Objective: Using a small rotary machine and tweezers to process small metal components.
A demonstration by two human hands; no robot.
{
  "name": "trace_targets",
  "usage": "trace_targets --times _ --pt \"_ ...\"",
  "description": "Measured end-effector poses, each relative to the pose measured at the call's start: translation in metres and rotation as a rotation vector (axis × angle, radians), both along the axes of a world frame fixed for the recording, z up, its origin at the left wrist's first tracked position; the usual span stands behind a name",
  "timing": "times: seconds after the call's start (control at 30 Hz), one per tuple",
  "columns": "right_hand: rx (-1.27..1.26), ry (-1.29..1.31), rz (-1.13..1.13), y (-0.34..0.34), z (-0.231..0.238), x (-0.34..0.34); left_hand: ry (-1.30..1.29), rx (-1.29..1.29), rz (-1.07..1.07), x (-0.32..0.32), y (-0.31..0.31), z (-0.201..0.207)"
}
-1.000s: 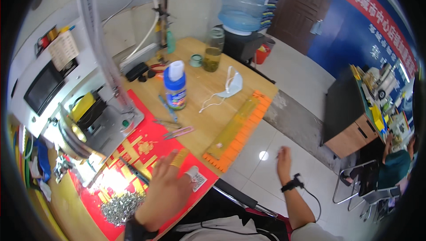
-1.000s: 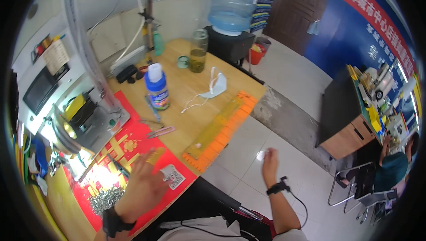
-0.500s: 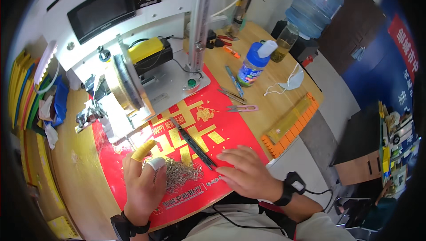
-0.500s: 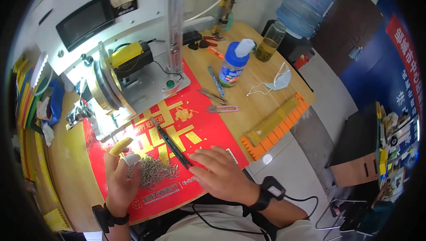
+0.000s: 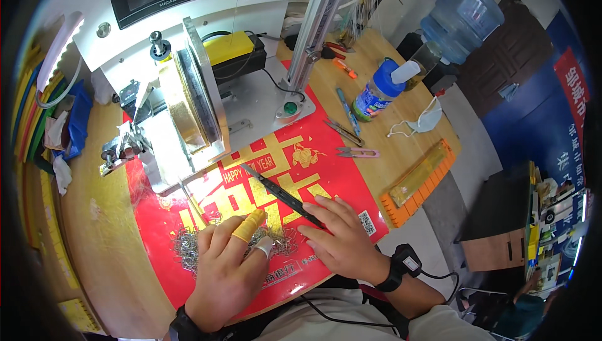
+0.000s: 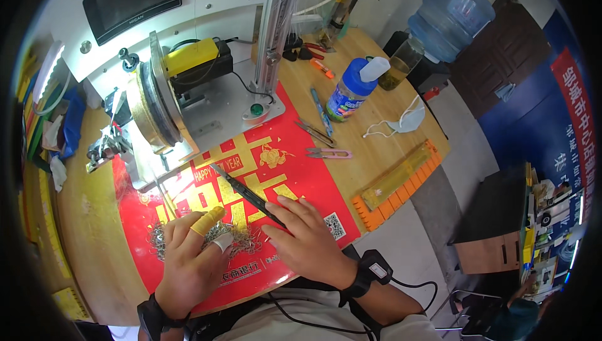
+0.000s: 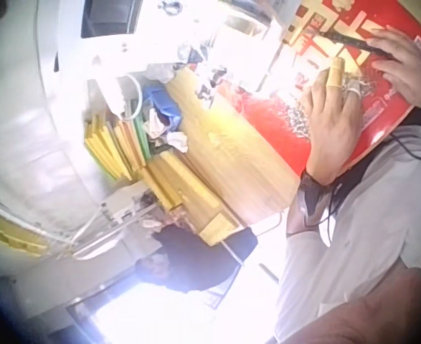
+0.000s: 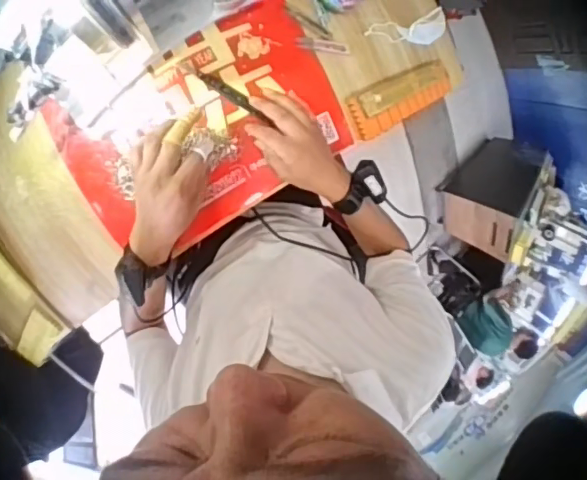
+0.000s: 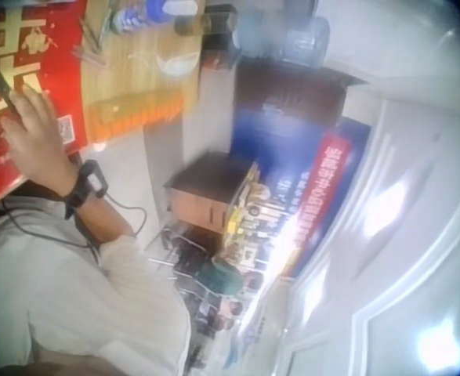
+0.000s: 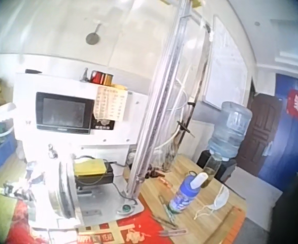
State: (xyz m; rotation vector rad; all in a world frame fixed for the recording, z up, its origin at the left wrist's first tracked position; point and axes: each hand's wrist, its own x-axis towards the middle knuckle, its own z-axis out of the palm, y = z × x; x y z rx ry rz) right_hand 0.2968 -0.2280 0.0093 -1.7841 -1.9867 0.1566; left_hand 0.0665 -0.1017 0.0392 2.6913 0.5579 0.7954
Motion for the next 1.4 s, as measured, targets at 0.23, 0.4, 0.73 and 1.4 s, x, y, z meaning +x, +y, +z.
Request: trace_targets --times 0.23,0.4,0.73,1.4 --pt "0.068 0.086 -0.024 -0.008 -0.003 0.006 0.042 -0.011 0.010 0.011 0.000 -0.011" --pt "0.069 0.129 -0.012 -0.009 -0.005 0.011 0.079 0.033 -0.021 0.026 -0.006 -0.012" --pt "0.055 0.160 0.045 -0.011 -0.006 0.018 0.192 0.076 -0.068 0.075 -0.008 -0.012" --pt "0.184 0.104 -0.251 -0.006 -0.002 0.002 -0.047 0.124 0.385 -0.051 0.105 0.137"
